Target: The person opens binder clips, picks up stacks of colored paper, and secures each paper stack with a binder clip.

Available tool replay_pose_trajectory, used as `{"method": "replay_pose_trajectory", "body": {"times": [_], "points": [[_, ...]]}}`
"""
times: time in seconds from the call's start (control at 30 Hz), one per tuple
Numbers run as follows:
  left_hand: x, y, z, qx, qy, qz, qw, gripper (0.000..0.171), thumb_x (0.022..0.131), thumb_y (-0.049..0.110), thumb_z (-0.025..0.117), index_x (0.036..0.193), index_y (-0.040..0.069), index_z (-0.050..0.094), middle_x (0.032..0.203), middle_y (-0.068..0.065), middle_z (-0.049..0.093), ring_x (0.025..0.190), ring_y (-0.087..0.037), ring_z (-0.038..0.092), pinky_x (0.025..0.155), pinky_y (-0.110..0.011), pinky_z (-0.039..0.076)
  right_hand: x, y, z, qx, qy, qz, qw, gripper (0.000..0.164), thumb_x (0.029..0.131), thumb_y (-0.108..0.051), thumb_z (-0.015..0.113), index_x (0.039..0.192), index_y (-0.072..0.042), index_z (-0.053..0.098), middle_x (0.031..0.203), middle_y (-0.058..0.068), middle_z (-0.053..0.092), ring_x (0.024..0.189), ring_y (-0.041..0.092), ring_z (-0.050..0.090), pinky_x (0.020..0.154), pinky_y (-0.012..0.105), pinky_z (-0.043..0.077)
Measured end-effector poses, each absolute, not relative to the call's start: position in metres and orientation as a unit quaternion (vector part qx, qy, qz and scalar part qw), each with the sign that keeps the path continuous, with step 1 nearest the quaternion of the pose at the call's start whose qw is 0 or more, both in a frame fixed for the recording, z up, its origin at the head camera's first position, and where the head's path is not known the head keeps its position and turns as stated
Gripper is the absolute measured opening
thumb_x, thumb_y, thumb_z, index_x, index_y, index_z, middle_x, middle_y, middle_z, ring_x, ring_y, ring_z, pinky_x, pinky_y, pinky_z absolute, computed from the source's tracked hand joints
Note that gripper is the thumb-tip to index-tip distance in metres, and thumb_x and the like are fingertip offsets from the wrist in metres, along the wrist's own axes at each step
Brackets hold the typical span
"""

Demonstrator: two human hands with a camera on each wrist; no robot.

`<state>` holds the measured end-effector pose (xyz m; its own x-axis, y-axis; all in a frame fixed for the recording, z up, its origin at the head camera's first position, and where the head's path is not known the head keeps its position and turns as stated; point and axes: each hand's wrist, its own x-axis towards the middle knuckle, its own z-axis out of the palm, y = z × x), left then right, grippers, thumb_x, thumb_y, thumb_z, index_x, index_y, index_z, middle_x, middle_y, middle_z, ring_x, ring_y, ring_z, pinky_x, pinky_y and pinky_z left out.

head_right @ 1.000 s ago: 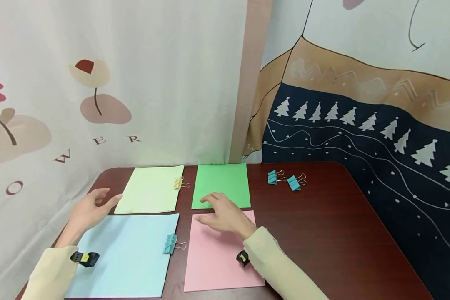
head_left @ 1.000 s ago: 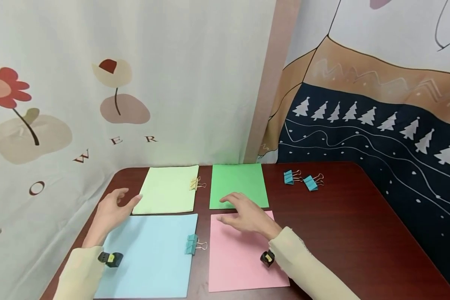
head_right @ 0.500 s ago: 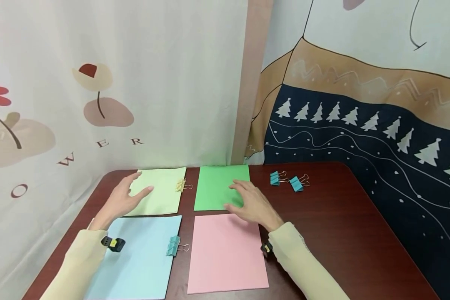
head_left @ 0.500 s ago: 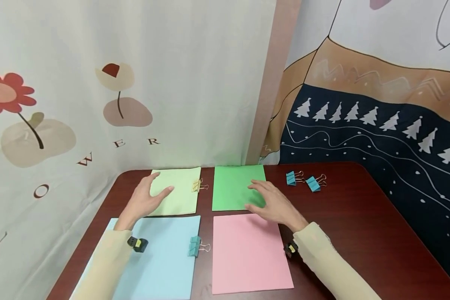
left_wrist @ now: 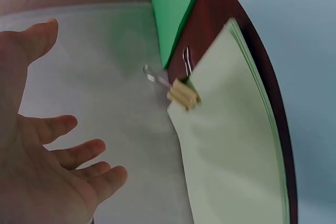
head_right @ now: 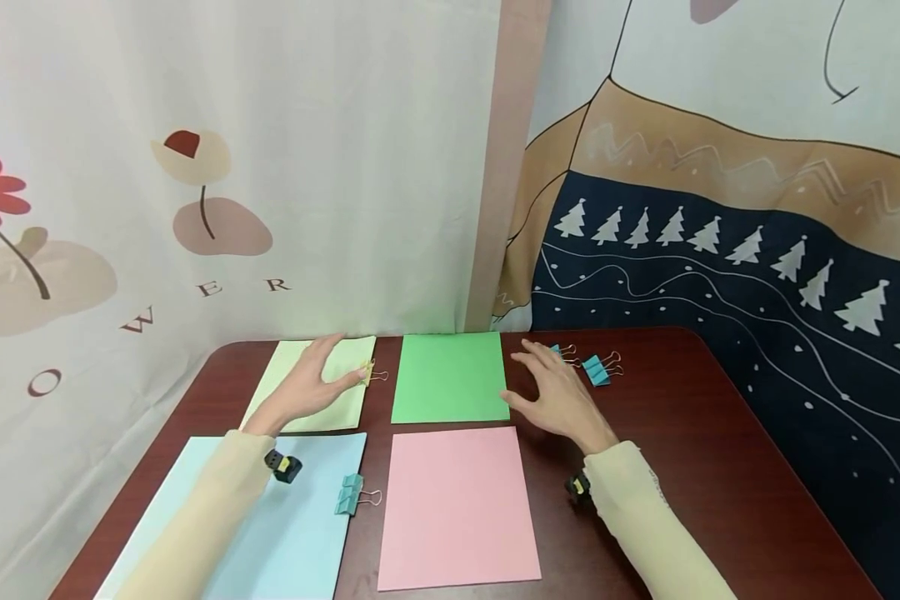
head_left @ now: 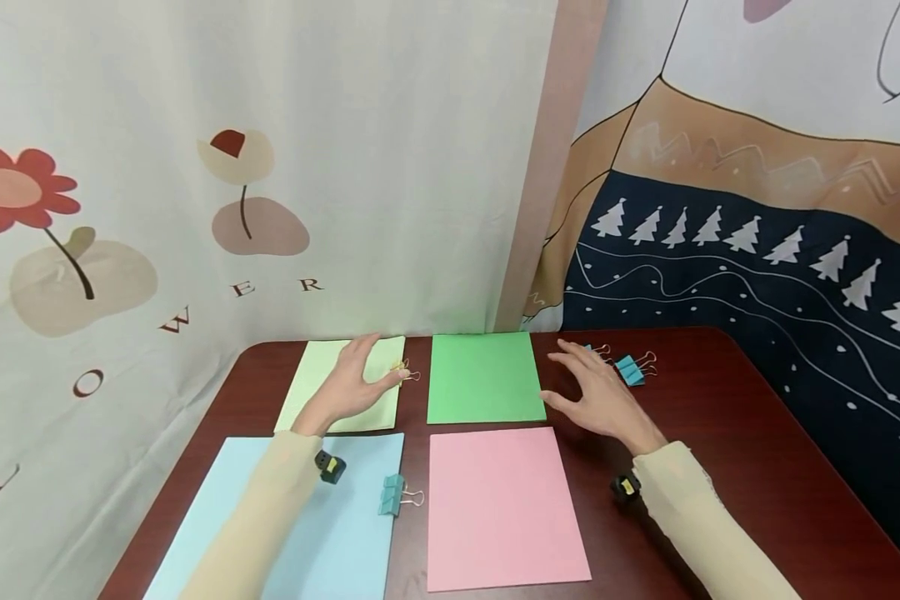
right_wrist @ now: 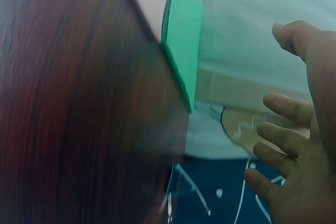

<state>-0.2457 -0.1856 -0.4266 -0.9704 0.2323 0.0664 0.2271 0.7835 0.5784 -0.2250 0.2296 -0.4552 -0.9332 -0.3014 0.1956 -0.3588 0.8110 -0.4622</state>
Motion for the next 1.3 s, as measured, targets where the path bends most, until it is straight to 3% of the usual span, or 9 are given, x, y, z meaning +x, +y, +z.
{"method": "replay_pose_trajectory", "body": {"times": [0.13, 0.3, 0.5, 0.83, 1.07, 1.3], "points": [[-0.253, -0.166, -0.426, 0.151, 0.938, 0.31, 0.019, 0.096, 0.094, 0.06, 0.065, 0.163, 0.01, 0.021, 0.169, -0.017, 0.021, 0.157, -0.037, 0.017, 0.123, -0.061, 0.026, -0.229, 0.246, -0.455, 0.16, -0.954, 0.248, 0.059, 0.072, 0.093, -0.049, 0.071, 0.151, -0.011, 0.049, 0.166, 0.015, 0.032, 0.153, 0.043, 0.026, 0.119, 0.071, 0.023], [-0.263, -0.146, -0.425, 0.177, 0.936, 0.3, 0.05, 0.093, 0.096, 0.053, 0.066, 0.165, 0.012, 0.019, 0.17, -0.015, 0.019, 0.158, -0.035, 0.017, 0.124, -0.058, 0.027, -0.233, 0.261, -0.452, 0.141, -0.958, 0.243, 0.062, 0.075, 0.094, -0.05, 0.07, 0.152, -0.009, 0.047, 0.167, 0.015, 0.031, 0.153, 0.042, 0.025, 0.116, 0.072, 0.028], [-0.278, -0.123, -0.428, 0.206, 0.94, 0.258, 0.087, 0.087, 0.099, 0.045, 0.065, 0.164, 0.008, 0.02, 0.17, -0.017, 0.018, 0.159, -0.037, 0.013, 0.125, -0.059, 0.024, -0.234, 0.279, -0.447, 0.113, -0.96, 0.246, 0.066, 0.078, 0.093, -0.05, 0.069, 0.153, -0.007, 0.045, 0.167, 0.017, 0.029, 0.153, 0.045, 0.023, 0.115, 0.078, 0.021], [-0.291, -0.096, -0.438, 0.197, 0.945, 0.219, 0.139, 0.088, 0.097, 0.046, 0.067, 0.164, 0.012, 0.021, 0.171, -0.015, 0.016, 0.16, -0.033, 0.01, 0.125, -0.057, 0.025, -0.243, 0.307, -0.444, 0.084, -0.963, 0.243, 0.075, 0.076, 0.096, -0.046, 0.067, 0.151, 0.001, 0.044, 0.163, 0.027, 0.031, 0.147, 0.052, 0.026, 0.114, 0.076, 0.024], [-0.294, -0.088, -0.45, 0.175, 0.952, 0.19, 0.163, 0.086, 0.099, 0.044, 0.066, 0.165, 0.014, 0.02, 0.172, -0.015, 0.013, 0.161, -0.033, 0.008, 0.125, -0.06, 0.023, -0.251, 0.321, -0.447, 0.056, -0.967, 0.246, 0.04, 0.079, 0.1, -0.048, 0.061, 0.153, 0.005, 0.037, 0.16, 0.033, 0.03, 0.144, 0.054, 0.027, 0.114, 0.072, 0.028], [-0.295, -0.083, -0.461, 0.161, 0.954, 0.174, 0.183, 0.083, 0.099, 0.038, 0.067, 0.164, 0.012, 0.022, 0.172, -0.015, 0.012, 0.161, -0.032, 0.009, 0.126, -0.055, 0.025, -0.257, 0.335, -0.451, 0.022, -0.968, 0.248, -0.01, 0.082, 0.103, -0.051, 0.053, 0.151, 0.013, 0.034, 0.151, 0.04, 0.037, 0.137, 0.056, 0.032, 0.11, 0.07, 0.035]]}}
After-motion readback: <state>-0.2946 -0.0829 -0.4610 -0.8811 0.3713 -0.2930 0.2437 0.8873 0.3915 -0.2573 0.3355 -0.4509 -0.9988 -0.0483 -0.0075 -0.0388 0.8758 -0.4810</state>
